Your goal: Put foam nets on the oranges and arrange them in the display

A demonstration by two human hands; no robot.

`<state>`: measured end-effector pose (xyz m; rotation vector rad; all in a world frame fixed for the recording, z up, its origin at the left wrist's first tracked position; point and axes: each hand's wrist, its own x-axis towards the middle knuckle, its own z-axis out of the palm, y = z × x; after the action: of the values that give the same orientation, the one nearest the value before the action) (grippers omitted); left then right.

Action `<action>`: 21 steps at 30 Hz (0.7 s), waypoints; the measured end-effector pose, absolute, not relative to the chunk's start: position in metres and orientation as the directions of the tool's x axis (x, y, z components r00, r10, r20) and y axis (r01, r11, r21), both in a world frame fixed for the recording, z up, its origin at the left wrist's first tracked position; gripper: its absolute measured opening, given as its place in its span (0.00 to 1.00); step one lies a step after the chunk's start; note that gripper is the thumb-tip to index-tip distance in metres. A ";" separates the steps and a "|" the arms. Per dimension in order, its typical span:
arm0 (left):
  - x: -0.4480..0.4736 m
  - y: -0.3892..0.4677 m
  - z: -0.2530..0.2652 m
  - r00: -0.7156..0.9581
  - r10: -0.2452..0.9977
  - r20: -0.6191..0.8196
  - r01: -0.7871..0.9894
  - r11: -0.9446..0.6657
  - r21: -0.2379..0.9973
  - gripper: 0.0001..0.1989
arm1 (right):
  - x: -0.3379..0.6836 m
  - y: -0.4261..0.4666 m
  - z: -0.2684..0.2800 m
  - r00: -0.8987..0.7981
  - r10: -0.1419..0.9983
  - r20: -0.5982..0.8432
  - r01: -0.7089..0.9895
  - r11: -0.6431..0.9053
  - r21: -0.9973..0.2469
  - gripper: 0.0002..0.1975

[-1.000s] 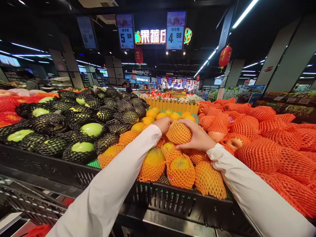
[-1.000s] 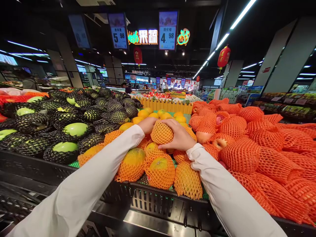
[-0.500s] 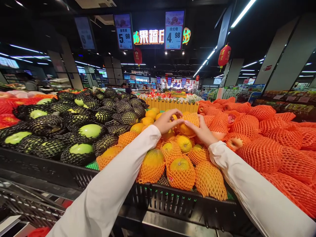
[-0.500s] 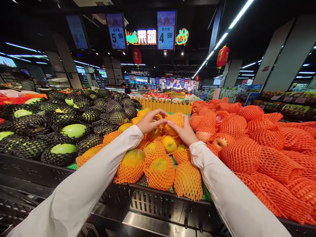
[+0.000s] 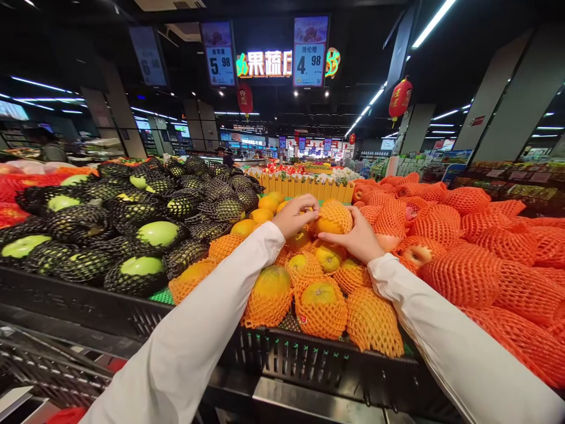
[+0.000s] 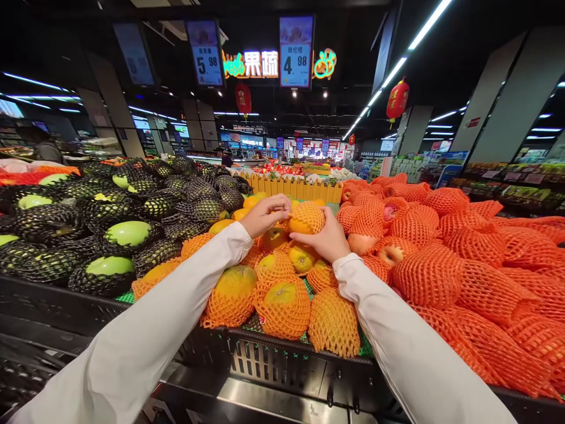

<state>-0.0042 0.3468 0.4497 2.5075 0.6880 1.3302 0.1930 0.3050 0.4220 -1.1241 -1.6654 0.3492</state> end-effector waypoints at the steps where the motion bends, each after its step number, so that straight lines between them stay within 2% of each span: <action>1: -0.005 0.347 0.450 0.458 0.521 0.720 0.304 -0.853 0.424 0.10 | 0.193 0.305 0.422 -0.034 0.781 0.624 0.510 0.550 -0.661 0.41; 4: -0.005 0.345 0.449 0.338 0.586 0.737 0.263 -0.810 0.524 0.11 | 0.191 0.301 0.422 -0.131 0.647 0.751 0.578 0.666 -0.472 0.39; 5: -0.004 0.344 0.449 0.335 0.610 0.718 0.225 -0.792 0.568 0.16 | 0.190 0.299 0.423 -0.173 0.597 0.783 0.603 0.693 -0.395 0.38; 7: -0.003 0.344 0.445 0.410 0.642 0.648 0.154 -0.748 0.645 0.30 | 0.189 0.294 0.424 -0.245 0.520 0.819 0.636 0.723 -0.269 0.36; 9: 0.000 0.344 0.441 0.489 0.663 0.567 0.138 -0.700 0.701 0.36 | 0.188 0.290 0.425 -0.271 0.489 0.829 0.647 0.730 -0.219 0.38; 11: 0.003 0.345 0.436 0.472 0.705 0.529 0.173 -0.663 0.728 0.35 | 0.188 0.289 0.425 -0.274 0.496 0.824 0.654 0.725 -0.219 0.42; 15: 0.007 0.347 0.432 0.232 0.759 0.609 0.323 -0.651 0.687 0.43 | 0.191 0.293 0.428 -0.236 0.529 0.815 0.666 0.699 -0.261 0.46; 18: 0.002 0.348 0.438 -0.035 0.694 0.720 0.449 -0.632 0.631 0.47 | 0.195 0.294 0.433 -0.136 0.516 0.846 0.663 0.682 -0.309 0.42; 21: -0.011 0.354 0.445 -0.341 0.587 0.734 0.613 -0.453 0.647 0.46 | 0.196 0.292 0.437 -0.063 0.529 0.847 0.660 0.659 -0.362 0.38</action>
<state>-0.0109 0.3538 0.4450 1.8145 1.6543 1.9926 0.1963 0.2918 0.4366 -0.9680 -1.7211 -0.1415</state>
